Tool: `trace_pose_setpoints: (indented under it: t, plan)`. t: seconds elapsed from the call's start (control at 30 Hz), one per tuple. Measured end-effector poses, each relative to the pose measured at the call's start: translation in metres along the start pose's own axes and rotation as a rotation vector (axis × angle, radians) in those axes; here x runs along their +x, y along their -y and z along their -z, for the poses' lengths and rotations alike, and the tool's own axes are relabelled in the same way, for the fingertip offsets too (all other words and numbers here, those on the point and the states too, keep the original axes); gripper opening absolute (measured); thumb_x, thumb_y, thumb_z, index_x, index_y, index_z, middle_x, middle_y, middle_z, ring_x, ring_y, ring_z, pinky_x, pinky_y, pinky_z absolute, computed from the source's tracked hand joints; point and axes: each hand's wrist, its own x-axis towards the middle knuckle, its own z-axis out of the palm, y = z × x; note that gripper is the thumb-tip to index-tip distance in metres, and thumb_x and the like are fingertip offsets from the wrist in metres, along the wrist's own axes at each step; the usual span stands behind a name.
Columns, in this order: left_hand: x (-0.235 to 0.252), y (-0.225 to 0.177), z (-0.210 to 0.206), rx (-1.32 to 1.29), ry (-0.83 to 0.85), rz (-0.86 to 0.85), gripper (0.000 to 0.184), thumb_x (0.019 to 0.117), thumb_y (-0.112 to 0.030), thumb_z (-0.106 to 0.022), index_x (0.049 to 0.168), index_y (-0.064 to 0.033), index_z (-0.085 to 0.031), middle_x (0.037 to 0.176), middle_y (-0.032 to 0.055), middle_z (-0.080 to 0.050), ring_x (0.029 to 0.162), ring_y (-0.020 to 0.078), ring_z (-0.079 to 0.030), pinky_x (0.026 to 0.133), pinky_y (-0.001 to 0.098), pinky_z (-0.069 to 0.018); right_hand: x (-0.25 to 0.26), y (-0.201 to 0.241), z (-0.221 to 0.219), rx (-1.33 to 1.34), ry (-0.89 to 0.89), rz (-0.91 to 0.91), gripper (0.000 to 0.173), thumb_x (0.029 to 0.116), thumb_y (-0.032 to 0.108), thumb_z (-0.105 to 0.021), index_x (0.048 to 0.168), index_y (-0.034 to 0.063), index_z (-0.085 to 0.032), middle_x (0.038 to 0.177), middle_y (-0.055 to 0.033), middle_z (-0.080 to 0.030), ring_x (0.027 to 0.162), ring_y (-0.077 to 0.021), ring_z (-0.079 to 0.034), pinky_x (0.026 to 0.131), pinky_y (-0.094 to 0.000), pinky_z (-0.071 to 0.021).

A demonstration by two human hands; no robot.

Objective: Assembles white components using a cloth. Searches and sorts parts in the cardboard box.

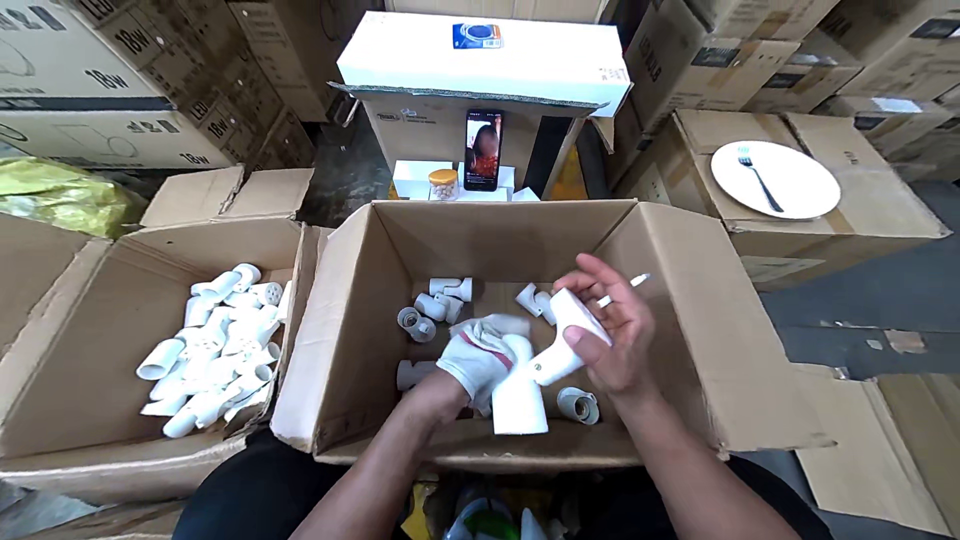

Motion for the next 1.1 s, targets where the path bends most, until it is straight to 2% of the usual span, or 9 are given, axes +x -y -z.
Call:
trace_pose_setpoints:
  t: [0.2,0.3,0.4,0.47,0.6,0.7,0.83,0.93,1.1]
  plan:
    - [0.011,0.007,-0.029,-0.176,-0.243,0.091,0.015,0.1031,-0.012,-0.053,0.104,-0.0031,-0.064,0.085,0.0076,-0.069,0.078,0.0150,-0.069,0.072,0.0331,-0.0603,-0.012,-0.002,-0.014,-0.113,0.137,0.094,0.086,0.0833,0.051,-0.073,0.137,-0.0124,-0.051,0.111,-0.0128,-0.071,0.098,-0.0150,-0.069,0.085,-0.0312,-0.0604]
    - [0.007,0.017,-0.020,-0.086,-0.166,-0.001,0.016,0.1005,-0.010,-0.054,0.106,-0.0031,-0.066,0.090,0.0061,-0.071,0.083,0.0133,-0.069,0.078,0.0327,-0.0600,-0.006,-0.001,-0.010,-0.095,0.122,0.071,0.082,0.0842,0.049,-0.074,0.139,-0.0075,-0.052,0.112,-0.0098,-0.072,0.097,-0.0150,-0.070,0.084,-0.0333,-0.0615]
    - [-0.003,0.017,-0.011,0.105,-0.006,-0.231,0.022,0.0930,-0.007,-0.064,0.114,-0.0027,-0.067,0.098,0.0000,-0.072,0.093,0.0055,-0.068,0.087,0.0277,-0.0585,0.004,-0.007,-0.005,0.177,0.001,-0.127,0.077,0.0819,0.043,-0.077,0.142,0.0024,-0.052,0.109,-0.0050,-0.072,0.093,-0.0159,-0.070,0.082,-0.0346,-0.0608]
    - [-0.005,0.005,-0.016,0.147,0.012,-0.327,0.022,0.0920,-0.006,-0.067,0.114,-0.0037,-0.066,0.099,-0.0033,-0.072,0.096,0.0020,-0.067,0.090,0.0254,-0.0573,0.001,-0.016,-0.012,0.334,-0.017,-0.224,0.073,0.0810,0.036,-0.076,0.139,-0.0013,-0.053,0.105,-0.0086,-0.073,0.092,-0.0185,-0.071,0.082,-0.0366,-0.0610]
    - [-0.010,0.001,-0.015,-0.018,0.054,-0.049,0.017,0.0908,-0.003,-0.058,0.105,-0.0109,-0.063,0.087,-0.0043,-0.070,0.082,0.0039,-0.067,0.076,0.0249,-0.0584,-0.009,-0.015,-0.023,0.284,0.109,-0.215,0.080,0.0821,0.042,-0.076,0.136,-0.0117,-0.050,0.104,-0.0106,-0.072,0.091,-0.0165,-0.070,0.082,-0.0331,-0.0597]
    - [-0.008,-0.011,-0.020,0.136,0.052,0.037,0.009,0.0917,-0.006,-0.056,0.095,-0.0101,-0.064,0.082,-0.0042,-0.066,0.078,0.0038,-0.064,0.073,0.0249,-0.0561,-0.012,-0.006,-0.023,0.117,0.154,-0.134,0.083,0.0858,0.049,-0.072,0.135,-0.0141,-0.050,0.105,-0.0077,-0.071,0.090,-0.0116,-0.068,0.079,-0.0286,-0.0591]
    - [-0.004,-0.006,-0.028,0.546,-0.266,-0.081,0.016,0.0965,-0.014,-0.061,0.103,-0.0034,-0.072,0.096,0.0064,-0.070,0.095,0.0121,-0.066,0.089,0.0360,-0.0551,-0.004,-0.016,-0.029,0.152,-0.047,-0.267,0.063,0.0823,0.025,-0.068,0.131,-0.0119,-0.054,0.100,-0.0076,-0.072,0.089,-0.0131,-0.070,0.079,-0.0296,-0.0599]
    - [-0.007,-0.006,-0.035,0.745,-0.493,-0.274,0.019,0.0954,-0.013,-0.061,0.099,0.0001,-0.075,0.097,0.0127,-0.074,0.097,0.0194,-0.070,0.092,0.0416,-0.0552,0.003,-0.020,-0.034,0.142,-0.113,-0.269,0.057,0.0832,0.017,-0.064,0.132,-0.0106,-0.053,0.101,-0.0082,-0.072,0.089,-0.0133,-0.070,0.079,-0.0291,-0.0600]
    - [-0.008,0.003,-0.063,0.134,-0.677,-0.384,0.023,0.0877,-0.004,-0.069,0.107,0.0068,-0.063,0.092,0.0041,-0.069,0.088,0.0029,-0.066,0.083,0.0213,-0.0562,0.010,-0.020,-0.023,0.049,-0.279,-0.156,0.049,0.0855,0.014,-0.063,0.127,-0.0112,-0.055,0.099,-0.0071,-0.070,0.087,-0.0102,-0.069,0.076,-0.0251,-0.0598]
